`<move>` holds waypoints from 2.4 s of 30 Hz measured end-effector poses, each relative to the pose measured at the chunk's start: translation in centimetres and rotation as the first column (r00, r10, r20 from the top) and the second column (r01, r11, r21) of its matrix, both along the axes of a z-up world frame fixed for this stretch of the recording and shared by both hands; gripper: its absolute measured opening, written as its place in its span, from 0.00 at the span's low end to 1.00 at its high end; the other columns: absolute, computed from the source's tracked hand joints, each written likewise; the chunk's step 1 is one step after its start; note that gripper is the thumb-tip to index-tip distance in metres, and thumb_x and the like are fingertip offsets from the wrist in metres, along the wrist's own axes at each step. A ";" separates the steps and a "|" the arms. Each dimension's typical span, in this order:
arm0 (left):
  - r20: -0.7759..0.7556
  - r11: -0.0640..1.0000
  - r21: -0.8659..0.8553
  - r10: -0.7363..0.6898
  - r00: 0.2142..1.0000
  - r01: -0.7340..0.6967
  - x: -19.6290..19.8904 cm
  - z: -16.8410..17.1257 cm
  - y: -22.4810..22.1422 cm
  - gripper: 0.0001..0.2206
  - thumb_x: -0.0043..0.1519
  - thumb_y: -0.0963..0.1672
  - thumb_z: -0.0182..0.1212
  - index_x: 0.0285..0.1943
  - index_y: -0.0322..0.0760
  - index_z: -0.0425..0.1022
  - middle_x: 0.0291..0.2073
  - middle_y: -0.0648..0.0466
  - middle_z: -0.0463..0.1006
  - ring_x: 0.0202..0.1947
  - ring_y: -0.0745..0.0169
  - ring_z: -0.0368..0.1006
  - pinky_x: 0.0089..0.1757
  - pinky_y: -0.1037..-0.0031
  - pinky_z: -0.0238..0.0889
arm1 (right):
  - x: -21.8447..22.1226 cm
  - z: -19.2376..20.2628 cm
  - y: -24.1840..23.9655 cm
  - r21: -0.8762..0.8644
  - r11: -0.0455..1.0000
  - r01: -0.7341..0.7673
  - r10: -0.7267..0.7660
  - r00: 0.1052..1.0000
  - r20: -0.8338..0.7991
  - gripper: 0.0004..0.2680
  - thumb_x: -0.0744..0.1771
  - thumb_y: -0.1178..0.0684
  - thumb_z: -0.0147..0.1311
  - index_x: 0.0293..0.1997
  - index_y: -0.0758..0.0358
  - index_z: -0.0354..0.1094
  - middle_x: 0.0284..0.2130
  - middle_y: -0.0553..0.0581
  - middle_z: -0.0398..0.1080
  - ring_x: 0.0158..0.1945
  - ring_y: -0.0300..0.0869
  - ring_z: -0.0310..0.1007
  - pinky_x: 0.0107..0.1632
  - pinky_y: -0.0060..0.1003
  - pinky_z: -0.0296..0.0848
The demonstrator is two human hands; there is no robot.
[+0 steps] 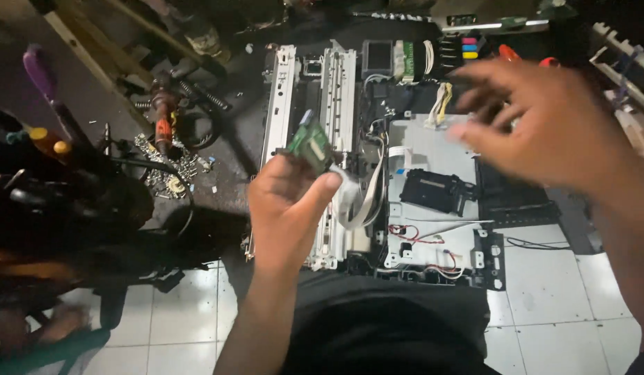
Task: Cleaning a small circuit board with a brush and attempting to reinstall it into a printer chassis.
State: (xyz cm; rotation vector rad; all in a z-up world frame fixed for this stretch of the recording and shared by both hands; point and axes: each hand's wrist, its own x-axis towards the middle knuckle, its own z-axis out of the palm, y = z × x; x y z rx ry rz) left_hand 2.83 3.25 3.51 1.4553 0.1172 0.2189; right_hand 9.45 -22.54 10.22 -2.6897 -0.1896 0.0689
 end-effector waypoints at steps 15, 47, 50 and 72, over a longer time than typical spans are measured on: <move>0.105 0.894 0.445 0.001 0.994 -0.048 -0.2 0.5 0.1 0.17 0.56 0.43 0.68 0.54 0.33 0.78 0.45 0.50 0.84 0.38 0.66 0.82 0.29 0.79 0.75 | -0.9 -1.2 10.2 0.356 0.885 -0.300 0.316 0.949 0.012 0.09 0.62 0.48 0.68 0.40 0.56 0.77 0.35 0.47 0.78 0.36 0.35 0.75 0.40 0.32 0.71; 0.120 0.934 0.029 -0.356 0.927 0.355 -1.3 0.4 -1.5 0.28 0.57 0.37 0.66 0.69 0.31 0.66 0.62 0.43 0.76 0.63 0.53 0.73 0.63 0.64 0.68 | -2.1 -0.7 5.4 0.678 0.625 -0.386 0.461 0.884 0.078 0.06 0.64 0.50 0.64 0.32 0.57 0.72 0.25 0.47 0.64 0.28 0.34 0.61 0.34 0.30 0.61; 0.127 0.850 -0.087 -0.509 0.852 0.520 -1.3 0.9 -1.6 0.31 0.53 0.41 0.72 0.67 0.25 0.68 0.59 0.43 0.78 0.61 0.51 0.75 0.63 0.62 0.67 | -2.9 -1.2 4.1 0.672 0.618 -0.409 0.436 0.889 0.139 0.08 0.63 0.50 0.67 0.32 0.57 0.71 0.26 0.46 0.63 0.30 0.34 0.62 0.38 0.30 0.61; 0.183 0.888 -0.036 -0.446 0.876 0.459 0.0 -0.4 -0.4 0.18 0.68 0.49 0.56 0.56 0.29 0.78 0.49 0.48 0.83 0.53 0.56 0.79 0.54 0.67 0.70 | 7.8 -6.8 -10.0 -0.302 0.933 0.197 -0.089 0.937 0.336 0.24 0.70 0.34 0.55 0.66 0.62 0.71 0.57 0.68 0.72 0.58 0.61 0.70 0.49 0.60 0.70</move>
